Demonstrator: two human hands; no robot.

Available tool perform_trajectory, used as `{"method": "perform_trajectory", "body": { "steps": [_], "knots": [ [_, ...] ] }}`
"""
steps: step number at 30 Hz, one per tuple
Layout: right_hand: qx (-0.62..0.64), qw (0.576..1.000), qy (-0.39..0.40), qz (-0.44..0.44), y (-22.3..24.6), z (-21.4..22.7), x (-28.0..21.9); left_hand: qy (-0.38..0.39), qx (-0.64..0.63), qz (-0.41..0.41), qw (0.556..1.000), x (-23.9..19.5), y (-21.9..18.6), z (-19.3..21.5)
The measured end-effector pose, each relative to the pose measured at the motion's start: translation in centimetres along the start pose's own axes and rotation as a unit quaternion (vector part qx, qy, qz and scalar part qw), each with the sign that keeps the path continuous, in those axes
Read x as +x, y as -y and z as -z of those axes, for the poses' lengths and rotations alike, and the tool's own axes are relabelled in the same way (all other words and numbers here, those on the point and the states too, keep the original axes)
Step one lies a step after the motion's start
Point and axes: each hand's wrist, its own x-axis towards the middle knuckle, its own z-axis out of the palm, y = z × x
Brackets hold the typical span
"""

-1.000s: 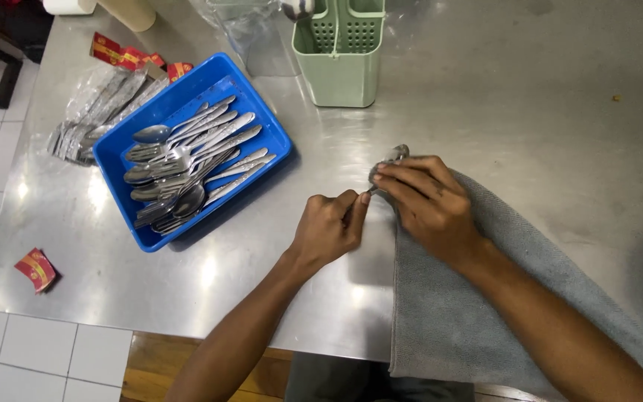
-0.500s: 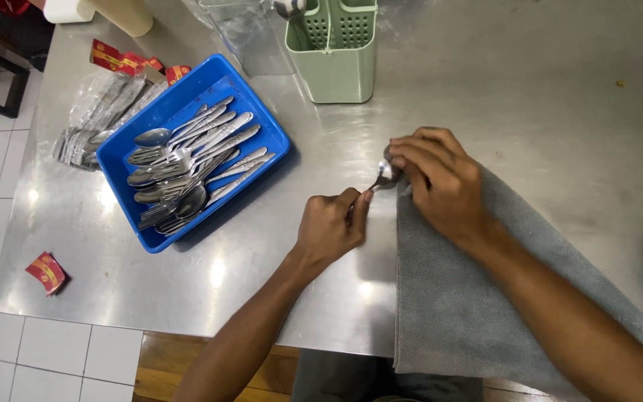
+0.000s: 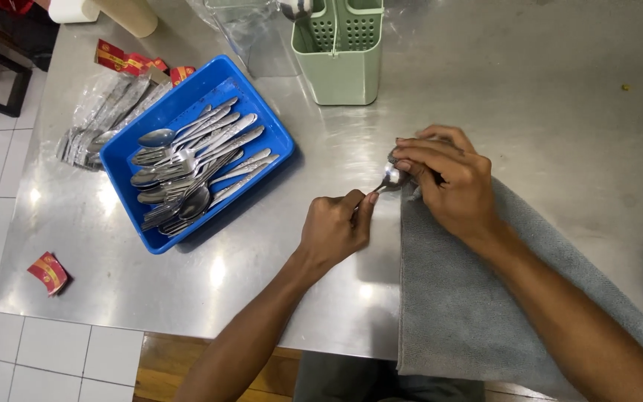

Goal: The person sits on the floor in front of a countertop and dries spoons and forks one by one using a gray cloth. They pick up each utensil from a blue tray, wipe it thoroughly, and place it into a green utensil holder.

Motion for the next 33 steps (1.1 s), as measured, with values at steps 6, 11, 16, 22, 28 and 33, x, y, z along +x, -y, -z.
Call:
{"method": "perform_trajectory", "body": {
  "steps": [6,11,16,22,28,33],
  "knots": [
    [-0.013,0.999,0.025,0.018,1.8,-0.3,-0.9,-0.019,-0.017,0.002,1.0,0.4,0.5,0.0],
    [-0.066,0.996,-0.026,0.059,-0.6,-0.6,-1.2,-0.006,-0.031,-0.006,0.999,0.1,0.0,0.1],
    [-0.04,0.996,-0.01,0.084,1.7,-1.2,-0.7,0.003,-0.009,-0.018,1.0,0.1,-0.2,0.4],
    [-0.058,0.992,-0.037,0.109,0.0,-1.1,-1.1,-0.009,0.001,-0.018,1.0,-0.1,-0.4,0.2],
    [-0.037,0.994,-0.042,0.094,-0.8,-0.4,-0.7,-0.016,-0.008,-0.013,1.0,-0.1,-0.3,-0.1],
    [-0.029,0.995,-0.016,0.091,1.7,0.0,-0.7,-0.025,0.005,-0.017,1.0,-0.2,-0.4,0.1]
  ]
}}
